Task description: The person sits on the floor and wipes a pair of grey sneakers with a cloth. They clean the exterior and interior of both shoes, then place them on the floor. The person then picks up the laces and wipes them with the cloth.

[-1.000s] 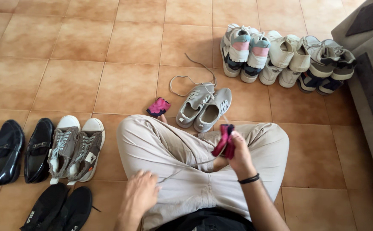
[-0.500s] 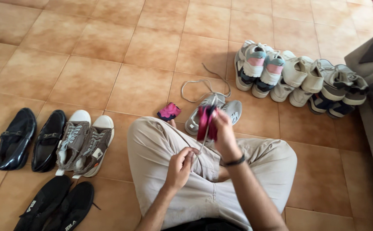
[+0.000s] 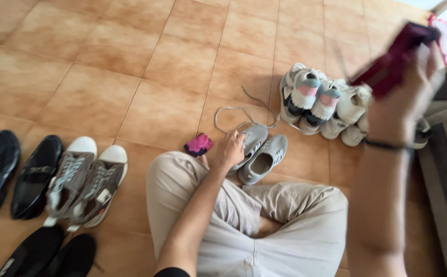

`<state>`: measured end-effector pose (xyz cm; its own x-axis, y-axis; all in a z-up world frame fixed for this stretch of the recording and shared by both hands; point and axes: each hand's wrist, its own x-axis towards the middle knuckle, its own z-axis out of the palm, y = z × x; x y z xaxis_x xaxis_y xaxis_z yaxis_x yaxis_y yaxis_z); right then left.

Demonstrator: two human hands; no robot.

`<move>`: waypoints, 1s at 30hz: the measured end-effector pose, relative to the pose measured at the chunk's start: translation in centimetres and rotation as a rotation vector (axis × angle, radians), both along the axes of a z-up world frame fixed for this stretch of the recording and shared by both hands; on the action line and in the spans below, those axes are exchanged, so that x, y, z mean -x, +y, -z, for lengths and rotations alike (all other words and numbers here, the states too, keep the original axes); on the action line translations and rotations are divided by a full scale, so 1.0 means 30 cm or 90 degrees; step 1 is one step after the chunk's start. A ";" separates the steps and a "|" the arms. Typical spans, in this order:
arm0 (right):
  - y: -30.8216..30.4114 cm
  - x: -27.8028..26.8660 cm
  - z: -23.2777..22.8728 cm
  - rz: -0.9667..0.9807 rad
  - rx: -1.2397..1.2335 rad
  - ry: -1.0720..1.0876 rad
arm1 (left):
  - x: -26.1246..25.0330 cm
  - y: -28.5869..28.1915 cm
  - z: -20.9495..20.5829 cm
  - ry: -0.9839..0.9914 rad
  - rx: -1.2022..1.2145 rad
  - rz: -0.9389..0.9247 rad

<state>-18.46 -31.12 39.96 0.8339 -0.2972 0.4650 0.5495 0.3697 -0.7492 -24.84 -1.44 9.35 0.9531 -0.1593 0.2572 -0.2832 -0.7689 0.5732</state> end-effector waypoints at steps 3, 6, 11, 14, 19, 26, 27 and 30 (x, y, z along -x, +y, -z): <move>-0.059 0.183 0.029 -0.020 0.094 -0.025 | -0.067 -0.049 0.145 0.100 -0.072 -0.019; -0.069 0.312 0.143 -0.040 0.105 0.020 | -0.111 -0.084 0.282 0.232 -0.158 -0.035; -0.094 0.418 0.406 0.021 0.075 0.198 | -0.133 -0.053 0.389 0.236 -0.127 -0.101; -0.130 0.422 0.643 0.037 0.034 0.243 | -0.103 -0.040 0.379 0.263 -0.109 -0.062; -0.091 0.335 1.103 0.052 0.344 0.639 | -0.091 -0.051 0.296 0.275 -0.063 -0.066; -0.004 0.263 1.365 0.094 0.724 0.509 | -0.083 -0.075 0.303 0.356 0.068 0.018; -0.016 0.255 1.364 0.135 0.763 0.487 | -0.082 -0.084 0.317 0.370 0.093 0.042; -0.084 0.213 1.349 0.179 0.802 0.428 | -0.072 -0.122 0.355 0.377 0.181 0.133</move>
